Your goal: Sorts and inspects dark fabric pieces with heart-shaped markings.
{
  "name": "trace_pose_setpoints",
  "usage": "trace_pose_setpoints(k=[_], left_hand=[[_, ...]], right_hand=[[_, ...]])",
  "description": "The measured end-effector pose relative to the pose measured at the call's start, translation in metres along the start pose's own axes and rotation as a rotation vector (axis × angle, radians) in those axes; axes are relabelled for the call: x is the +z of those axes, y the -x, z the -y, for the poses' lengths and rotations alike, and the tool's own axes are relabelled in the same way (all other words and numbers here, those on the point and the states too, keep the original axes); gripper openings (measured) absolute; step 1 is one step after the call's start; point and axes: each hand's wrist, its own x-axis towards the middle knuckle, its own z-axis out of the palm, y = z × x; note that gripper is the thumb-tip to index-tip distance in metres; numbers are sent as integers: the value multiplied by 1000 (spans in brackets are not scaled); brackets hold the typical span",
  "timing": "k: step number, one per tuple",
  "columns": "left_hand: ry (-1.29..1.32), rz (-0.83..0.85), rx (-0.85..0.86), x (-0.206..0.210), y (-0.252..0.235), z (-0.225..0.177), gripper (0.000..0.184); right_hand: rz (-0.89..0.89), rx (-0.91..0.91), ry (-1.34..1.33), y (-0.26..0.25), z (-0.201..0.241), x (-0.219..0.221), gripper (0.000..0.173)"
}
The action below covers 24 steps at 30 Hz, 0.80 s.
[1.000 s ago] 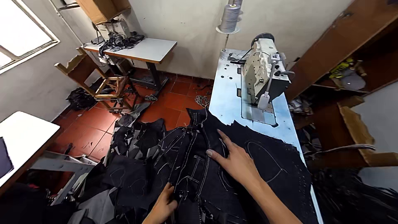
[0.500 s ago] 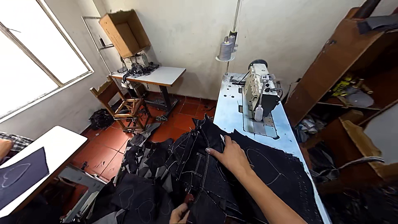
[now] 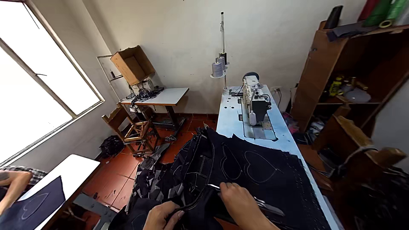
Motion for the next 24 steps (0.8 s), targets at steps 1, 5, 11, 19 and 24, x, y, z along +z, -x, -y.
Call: trace_pose_setpoints(k=[1,5,11,19,24], left_hand=[[-9,32,10,0,1,-4,27],[-33,158,-48,4,9,-17,33],[-4,202,-5,2,9,-5,36],[13,506,88,-24,-18,-1,37],[-122,711,-18,-43,-48,-18,42]], right_hand=[[-115,-78,29,-5,-2,11,16],[-222,-283,159,-26,-12,31,13],[174,-129,83,-28,-12,11,29],[418,-226,-64,-65,-30,-29,36],[427,-335,12,-59,-27,-27,35]])
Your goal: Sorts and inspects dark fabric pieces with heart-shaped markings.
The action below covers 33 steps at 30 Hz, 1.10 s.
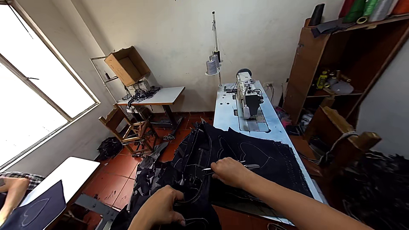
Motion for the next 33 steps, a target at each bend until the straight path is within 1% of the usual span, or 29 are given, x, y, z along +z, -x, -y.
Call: trace_pose_setpoints(k=[3,5,8,10,12,14,15,16,17,18,19,20,21,22,23,24,25,26,27,28,29,30,31,33], left_hand=[[-95,167,-121,-21,-11,-10,45],[-123,223,-156,-26,-14,-9,50],[-82,220,-140,-24,-5,7,54],[12,154,-76,-19,10,20,52],[184,-21,13,-14,33,29,47],[395,-286,157,-18,60,23,37],[483,-410,228,-25,74,11,29],[534,-523,266,-36,90,-4,21],[551,-638,274,-49,106,-22,16],[549,-748,262,-62,123,-38,15],[549,-842,252,-75,137,-54,15],[536,-923,251,-88,146,-67,17],[508,-988,259,-99,150,-74,18],[480,-1046,265,-106,151,-75,18],[461,-1097,264,-111,148,-74,17],[466,-1142,265,-114,142,-74,16],[462,-1169,276,-115,133,-75,15],[450,-1175,295,-116,121,-77,16],[442,-1159,315,-117,109,-79,17],[443,-1132,329,-119,97,-80,18],[446,-1112,325,-122,83,-81,19],[441,-1083,309,-124,69,-80,20],[410,-1043,284,-127,53,-77,24],[423,-1012,241,-127,8,-70,38]], right_hand=[[-23,14,54,-1,11,10,29],[9,95,36,2,20,12,29],[28,204,-17,6,23,9,31],[4,269,-47,11,16,0,35],[-70,315,-152,23,3,-12,47],[-206,326,-369,50,-14,-14,66],[-289,295,-488,66,-22,-4,71],[-345,237,-612,82,-26,14,71],[-352,168,-753,93,-25,35,68],[-320,105,-918,99,-20,60,63],[-285,62,-1099,100,-9,85,64],[-296,51,-1269,97,6,105,65],[-352,77,-1413,91,23,116,57],[-393,109,-1523,80,39,118,41],[-392,107,-1631,71,50,111,32],[-384,86,-1736,64,56,100,27],[-417,63,-1809,62,57,88,26],[-527,29,-1804,66,53,76,25],[-702,-6,-1717,78,44,63,23],[-899,-17,-1570,95,29,49,21],[-1066,11,-1387,116,9,31,19],[-1181,74,-1207,139,-14,13,17],[-1245,164,-1050,162,-35,-5,17],[-1269,397,-798,195,-77,-31,20]])
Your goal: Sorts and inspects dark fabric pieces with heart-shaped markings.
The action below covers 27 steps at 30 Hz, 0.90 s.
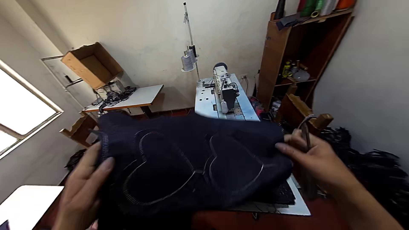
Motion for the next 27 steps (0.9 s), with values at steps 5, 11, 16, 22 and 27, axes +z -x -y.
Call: trace_pose_setpoints(k=[5,11,16,22,27], left_hand=[[-159,-3,-273,125,-22,72,60],[-427,334,-650,190,-19,125,86],[-306,316,-665,177,-31,158,87],[-422,413,-709,180,-34,150,99],[-480,447,-774,187,-43,143,122]], right_hand=[[22,233,690,-81,-48,-25,21],[191,547,910,-81,-104,66,56],[46,534,704,-27,-80,111,58],[60,853,524,53,-157,33,67],[-153,358,285,63,-156,50,39]])
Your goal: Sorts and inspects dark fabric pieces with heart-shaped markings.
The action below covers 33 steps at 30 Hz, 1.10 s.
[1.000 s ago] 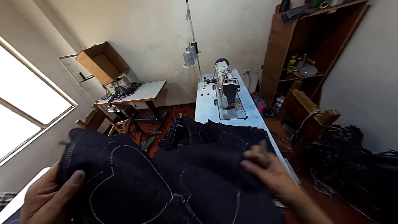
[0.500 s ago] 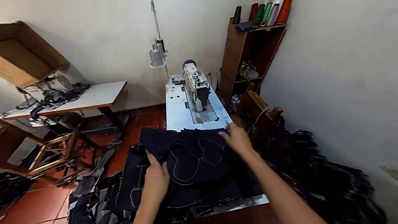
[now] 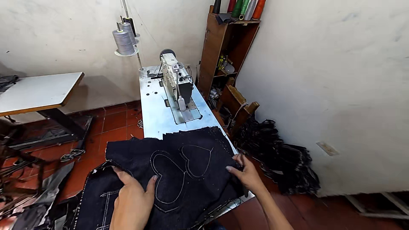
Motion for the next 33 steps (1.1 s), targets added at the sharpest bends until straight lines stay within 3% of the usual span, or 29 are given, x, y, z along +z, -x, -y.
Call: trace_pose_setpoints(k=[2,3,5,8,9,12,16,20,22,24,25,26,27,30,33], left_hand=[[-42,4,-26,4,0,-8,122],[-51,4,-45,5,0,-10,121],[-59,12,-88,5,-2,-12,120],[-94,36,-125,4,-6,-15,120],[-109,51,-139,3,-7,-18,120],[-172,78,-224,1,-9,-29,120],[-369,116,-355,0,-12,-53,117],[-475,303,-358,-25,-28,-64,117],[-300,224,-155,-50,-17,-36,103],[-99,-213,177,-52,11,30,64],[-44,-471,258,-45,25,64,51],[-41,-662,252,-32,37,96,49],[-49,-718,185,-15,49,128,50],[287,-380,-2,55,66,207,37],[856,-208,-179,93,58,232,41]], right_hand=[[-116,-179,-130,-10,22,-11,26],[-126,-156,-87,-15,31,-22,25],[-47,102,246,-26,35,-44,28],[196,492,786,-42,26,-41,52],[218,481,824,-40,31,-31,55],[245,131,637,-32,76,26,55],[419,-290,352,-18,122,143,81],[683,-24,457,-44,94,179,106],[697,-31,524,-55,83,174,106],[720,-55,538,-63,78,168,108],[728,-59,538,-66,76,167,109],[736,-67,545,-68,75,167,109],[735,-91,552,-71,73,167,110],[752,-125,573,-74,70,167,112],[751,-132,596,-72,71,166,112]])
